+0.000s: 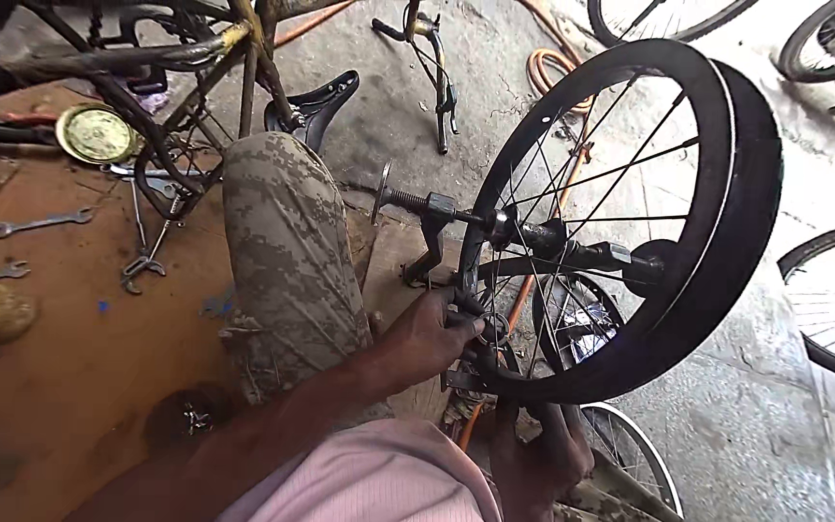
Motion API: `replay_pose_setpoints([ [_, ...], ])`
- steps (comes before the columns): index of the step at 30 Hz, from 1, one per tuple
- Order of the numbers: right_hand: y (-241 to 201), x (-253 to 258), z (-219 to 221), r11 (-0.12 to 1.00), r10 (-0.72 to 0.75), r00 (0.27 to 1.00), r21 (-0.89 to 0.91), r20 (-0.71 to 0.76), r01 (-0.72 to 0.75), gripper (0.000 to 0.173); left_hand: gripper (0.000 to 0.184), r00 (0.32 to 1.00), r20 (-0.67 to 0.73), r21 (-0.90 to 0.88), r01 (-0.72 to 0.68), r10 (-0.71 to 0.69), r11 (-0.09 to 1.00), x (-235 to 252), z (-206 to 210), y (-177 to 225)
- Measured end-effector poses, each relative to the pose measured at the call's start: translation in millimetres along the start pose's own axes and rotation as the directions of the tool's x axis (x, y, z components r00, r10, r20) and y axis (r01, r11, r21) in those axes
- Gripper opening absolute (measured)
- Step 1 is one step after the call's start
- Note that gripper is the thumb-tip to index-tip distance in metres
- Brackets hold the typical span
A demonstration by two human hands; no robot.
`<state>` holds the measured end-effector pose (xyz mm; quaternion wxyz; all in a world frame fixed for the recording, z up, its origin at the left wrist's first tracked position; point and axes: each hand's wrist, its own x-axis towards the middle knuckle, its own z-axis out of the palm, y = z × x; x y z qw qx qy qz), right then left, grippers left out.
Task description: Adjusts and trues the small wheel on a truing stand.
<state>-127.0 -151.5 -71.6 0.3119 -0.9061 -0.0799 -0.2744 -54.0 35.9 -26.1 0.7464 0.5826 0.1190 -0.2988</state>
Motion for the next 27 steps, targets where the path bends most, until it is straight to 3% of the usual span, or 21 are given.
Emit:
replay_pose_setpoints([
  [5,0,3,-1,1.0,-0.024,1.0,0.019,0.008,0.024,0.014,0.025,0.998,-0.058,0.042,0.012,-0.009,0.999,-2,13,-7],
  [15,1,1,0,1.0,-0.01,1.0,0.009,0.011,0.009,0.014,0.019,0.987,0.153,0.353,-0.014,-0.043,0.935,20,-12,18],
  [27,-6,5,0,0.999,0.001,1.0,0.042,-0.026,0.0,0.015,0.014,0.977,0.21,0.393,-0.056,-0.03,0.918,29,-14,14],
])
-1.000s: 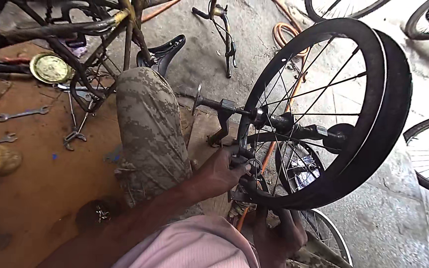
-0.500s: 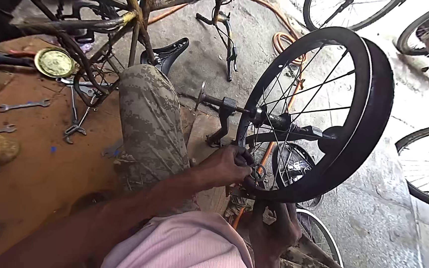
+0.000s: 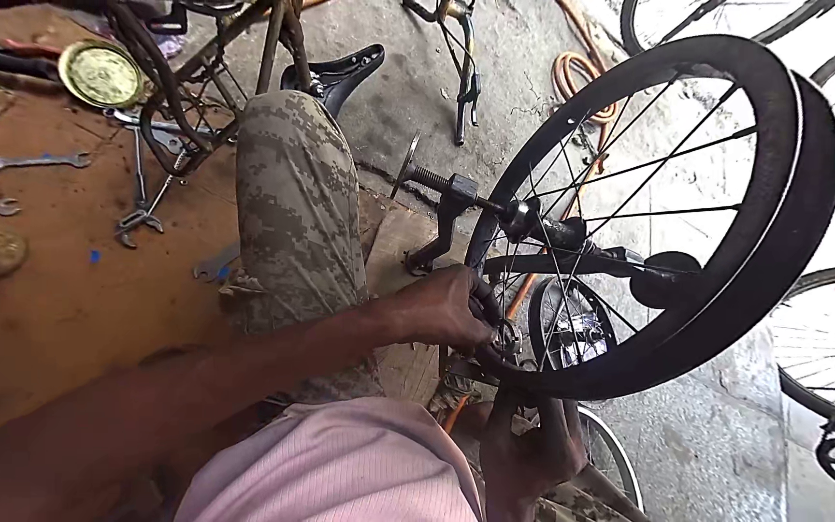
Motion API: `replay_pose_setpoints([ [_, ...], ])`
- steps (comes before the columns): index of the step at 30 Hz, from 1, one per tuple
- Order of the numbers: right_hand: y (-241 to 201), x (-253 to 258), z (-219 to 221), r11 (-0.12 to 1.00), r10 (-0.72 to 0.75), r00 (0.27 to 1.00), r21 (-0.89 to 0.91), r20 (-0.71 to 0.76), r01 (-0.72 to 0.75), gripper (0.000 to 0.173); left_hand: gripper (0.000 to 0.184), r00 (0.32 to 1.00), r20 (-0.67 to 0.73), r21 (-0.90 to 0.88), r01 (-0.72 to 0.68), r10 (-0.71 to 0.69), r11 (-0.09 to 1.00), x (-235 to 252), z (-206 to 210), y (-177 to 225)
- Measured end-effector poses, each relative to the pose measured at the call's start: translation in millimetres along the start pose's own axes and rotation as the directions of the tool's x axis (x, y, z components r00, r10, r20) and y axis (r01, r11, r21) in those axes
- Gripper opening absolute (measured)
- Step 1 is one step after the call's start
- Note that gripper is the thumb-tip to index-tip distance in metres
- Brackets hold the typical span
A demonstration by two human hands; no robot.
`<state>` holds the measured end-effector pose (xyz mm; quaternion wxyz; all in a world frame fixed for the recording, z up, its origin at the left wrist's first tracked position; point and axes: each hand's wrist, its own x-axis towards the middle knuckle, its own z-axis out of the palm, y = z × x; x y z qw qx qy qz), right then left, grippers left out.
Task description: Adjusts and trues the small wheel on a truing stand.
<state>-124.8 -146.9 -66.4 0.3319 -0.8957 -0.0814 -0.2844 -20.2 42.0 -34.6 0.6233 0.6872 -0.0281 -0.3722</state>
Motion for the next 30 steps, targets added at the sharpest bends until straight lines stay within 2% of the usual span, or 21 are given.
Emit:
replay_pose_setpoints([
  [2,2,-2,0,1.0,0.002,1.0,-0.007,0.001,-0.002,0.014,0.014,0.999,0.051,-0.032,-0.006,0.008,0.999,0,-1,4],
  [4,3,-3,0,1.0,0.007,1.0,-0.011,0.02,-0.007,0.014,0.022,0.997,0.081,-0.07,-0.001,0.006,0.998,0,-3,4],
  [7,0,-1,1,1.0,0.019,0.999,0.009,0.026,-0.019,0.015,0.036,0.999,-0.044,0.09,-0.027,0.031,0.996,3,-2,-1],
  [10,-1,-1,0,1.0,0.01,1.0,0.018,0.017,-0.01,0.013,0.042,0.983,-0.18,0.259,0.02,0.028,0.966,4,7,5],
  [13,2,-3,0,1.0,0.004,1.0,0.0,0.021,-0.004,0.014,0.041,0.952,-0.304,0.373,0.076,0.045,0.925,8,21,9],
  [15,3,-4,2,1.0,0.009,0.999,0.019,0.032,-0.01,0.014,0.039,0.954,-0.291,0.409,0.058,0.07,0.911,8,20,9],
  [17,2,-3,1,0.999,0.015,0.999,0.034,0.04,-0.016,0.013,0.035,0.961,-0.269,0.41,0.052,0.066,0.911,3,20,13],
  [22,-2,-8,3,0.998,0.062,0.998,0.009,0.005,-0.062,0.015,0.022,0.904,-0.42,0.371,0.094,0.076,0.924,-11,45,19],
  [24,-2,-8,3,0.996,0.081,0.997,0.027,0.016,-0.081,0.014,0.02,0.942,-0.334,0.308,0.086,0.023,0.947,-12,35,20],
  [26,-3,-7,2,0.996,0.085,0.996,0.027,0.029,-0.086,0.013,0.017,0.996,-0.086,0.217,0.001,0.018,0.976,-14,12,21],
  [27,-4,-8,2,0.996,0.089,0.996,0.028,0.028,-0.09,0.013,0.016,0.999,0.036,0.186,-0.029,0.022,0.982,-15,2,21],
  [28,-4,-9,4,0.995,0.092,0.996,0.028,0.015,-0.092,0.012,0.017,0.994,0.102,0.19,-0.049,0.03,0.981,-15,-5,22],
  [30,-4,-11,7,0.995,0.095,0.995,0.031,0.003,-0.095,0.012,0.014,0.993,0.112,0.294,-0.076,0.045,0.953,-12,-10,22],
])
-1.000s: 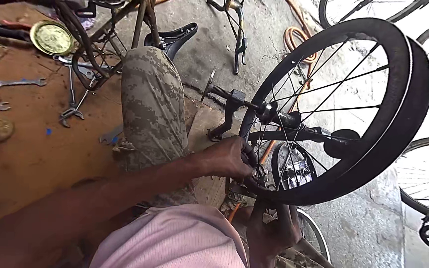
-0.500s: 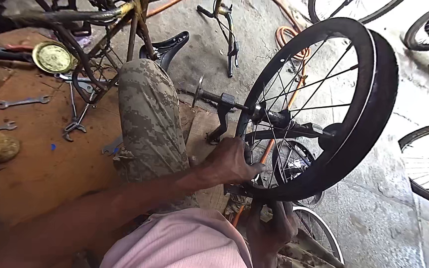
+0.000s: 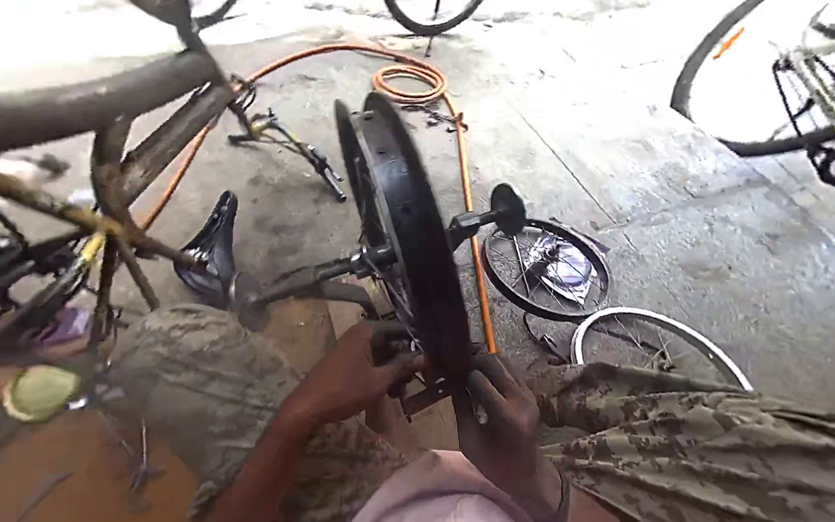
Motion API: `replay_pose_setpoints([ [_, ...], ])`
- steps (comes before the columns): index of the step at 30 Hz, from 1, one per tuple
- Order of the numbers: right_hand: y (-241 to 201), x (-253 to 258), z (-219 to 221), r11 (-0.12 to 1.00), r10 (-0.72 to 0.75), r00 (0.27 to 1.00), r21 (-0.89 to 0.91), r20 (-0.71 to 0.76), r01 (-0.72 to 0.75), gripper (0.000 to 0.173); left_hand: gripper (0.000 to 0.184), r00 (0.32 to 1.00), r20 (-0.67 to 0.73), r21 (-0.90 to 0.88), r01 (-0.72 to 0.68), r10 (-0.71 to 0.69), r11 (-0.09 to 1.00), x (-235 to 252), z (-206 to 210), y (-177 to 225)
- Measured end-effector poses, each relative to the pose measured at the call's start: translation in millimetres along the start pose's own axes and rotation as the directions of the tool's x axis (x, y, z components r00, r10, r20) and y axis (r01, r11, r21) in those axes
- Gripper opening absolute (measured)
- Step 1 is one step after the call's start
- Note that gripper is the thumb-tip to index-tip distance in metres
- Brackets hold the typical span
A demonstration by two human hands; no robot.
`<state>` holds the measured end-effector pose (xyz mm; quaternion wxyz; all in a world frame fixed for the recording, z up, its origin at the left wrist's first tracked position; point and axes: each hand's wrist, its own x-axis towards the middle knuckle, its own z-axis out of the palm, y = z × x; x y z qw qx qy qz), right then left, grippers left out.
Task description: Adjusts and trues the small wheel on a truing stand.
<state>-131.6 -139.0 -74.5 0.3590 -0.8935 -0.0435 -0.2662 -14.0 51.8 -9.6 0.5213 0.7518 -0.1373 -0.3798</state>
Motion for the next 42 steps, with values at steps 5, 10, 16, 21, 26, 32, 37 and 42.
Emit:
replay_pose_setpoints([
  [5,-1,-1,4,1.0,0.009,1.0,-0.012,-0.003,-0.009,0.015,0.018,0.962,-0.254,0.295,-0.025,0.104,0.955,1,14,-9],
  [10,-6,0,8,1.0,-0.001,0.998,0.003,-0.068,0.001,0.013,0.035,0.883,-0.451,0.178,-0.053,0.129,0.983,6,36,-19],
  [16,-5,-2,6,1.0,-0.01,0.998,0.01,-0.058,0.011,0.014,0.039,0.917,-0.396,0.069,-0.025,0.051,0.997,10,34,-31],
  [21,-2,-4,7,1.0,-0.018,0.999,0.009,-0.048,0.019,0.015,0.055,0.872,-0.488,0.218,0.174,-0.047,0.96,-4,58,-3],
  [26,-4,0,3,0.999,-0.036,0.998,0.028,-0.054,0.038,0.015,0.041,0.847,-0.52,-0.207,0.004,-0.114,0.978,6,61,-30],
  [32,-3,1,-2,0.998,-0.045,0.998,0.036,-0.034,0.046,0.015,0.007,0.849,-0.468,-0.453,0.008,-0.245,0.892,-1,67,-10],
  [37,-3,3,-3,0.998,-0.055,0.997,0.007,-0.057,0.055,0.016,0.021,0.829,-0.481,-0.44,0.054,-0.286,0.897,7,69,14],
  [42,-3,5,-4,0.998,-0.045,0.997,0.05,-0.064,0.048,0.013,0.019,0.997,0.071,-0.505,0.069,-0.038,0.86,-8,18,-17],
])
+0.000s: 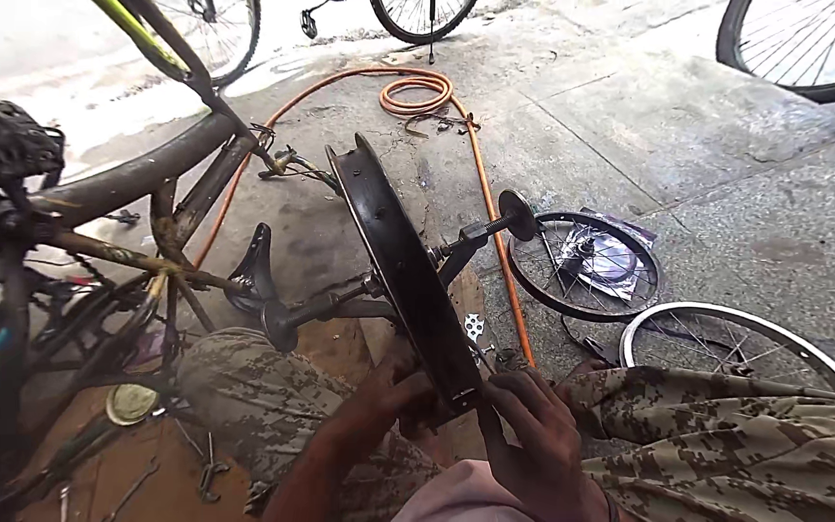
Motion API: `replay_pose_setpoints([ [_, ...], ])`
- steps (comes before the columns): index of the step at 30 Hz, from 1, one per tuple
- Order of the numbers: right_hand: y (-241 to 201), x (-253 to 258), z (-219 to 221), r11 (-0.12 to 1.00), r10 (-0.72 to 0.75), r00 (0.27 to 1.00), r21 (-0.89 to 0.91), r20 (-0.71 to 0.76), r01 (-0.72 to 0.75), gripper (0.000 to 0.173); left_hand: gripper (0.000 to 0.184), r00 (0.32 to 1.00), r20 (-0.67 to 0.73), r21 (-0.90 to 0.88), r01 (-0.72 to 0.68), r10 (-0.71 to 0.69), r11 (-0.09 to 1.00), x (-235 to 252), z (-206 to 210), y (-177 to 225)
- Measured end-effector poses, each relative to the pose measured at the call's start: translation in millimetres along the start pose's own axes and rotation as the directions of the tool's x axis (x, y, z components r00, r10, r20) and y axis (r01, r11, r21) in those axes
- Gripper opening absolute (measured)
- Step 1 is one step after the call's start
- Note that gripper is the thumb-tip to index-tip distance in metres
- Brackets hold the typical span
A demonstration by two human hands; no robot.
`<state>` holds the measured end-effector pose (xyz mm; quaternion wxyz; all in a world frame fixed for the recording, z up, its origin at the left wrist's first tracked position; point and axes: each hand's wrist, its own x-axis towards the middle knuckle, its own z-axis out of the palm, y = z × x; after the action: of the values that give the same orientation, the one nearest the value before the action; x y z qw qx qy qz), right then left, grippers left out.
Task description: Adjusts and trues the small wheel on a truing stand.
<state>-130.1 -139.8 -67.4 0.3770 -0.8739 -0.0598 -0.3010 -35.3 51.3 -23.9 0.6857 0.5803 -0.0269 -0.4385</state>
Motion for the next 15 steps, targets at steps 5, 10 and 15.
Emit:
replay_pose_setpoints([
  [5,1,0,-1,1.0,0.009,1.0,0.011,0.012,-0.009,0.015,0.013,0.996,-0.04,0.399,-0.056,0.078,0.915,6,0,13],
  [10,4,3,-3,1.0,-0.002,0.999,-0.02,0.035,0.003,0.013,0.029,0.919,-0.369,0.716,0.186,0.14,0.672,15,26,22],
  [15,4,6,-6,1.0,-0.012,1.0,-0.025,0.016,0.012,0.016,0.026,0.988,-0.147,0.422,0.01,0.057,0.907,-2,8,21],
])
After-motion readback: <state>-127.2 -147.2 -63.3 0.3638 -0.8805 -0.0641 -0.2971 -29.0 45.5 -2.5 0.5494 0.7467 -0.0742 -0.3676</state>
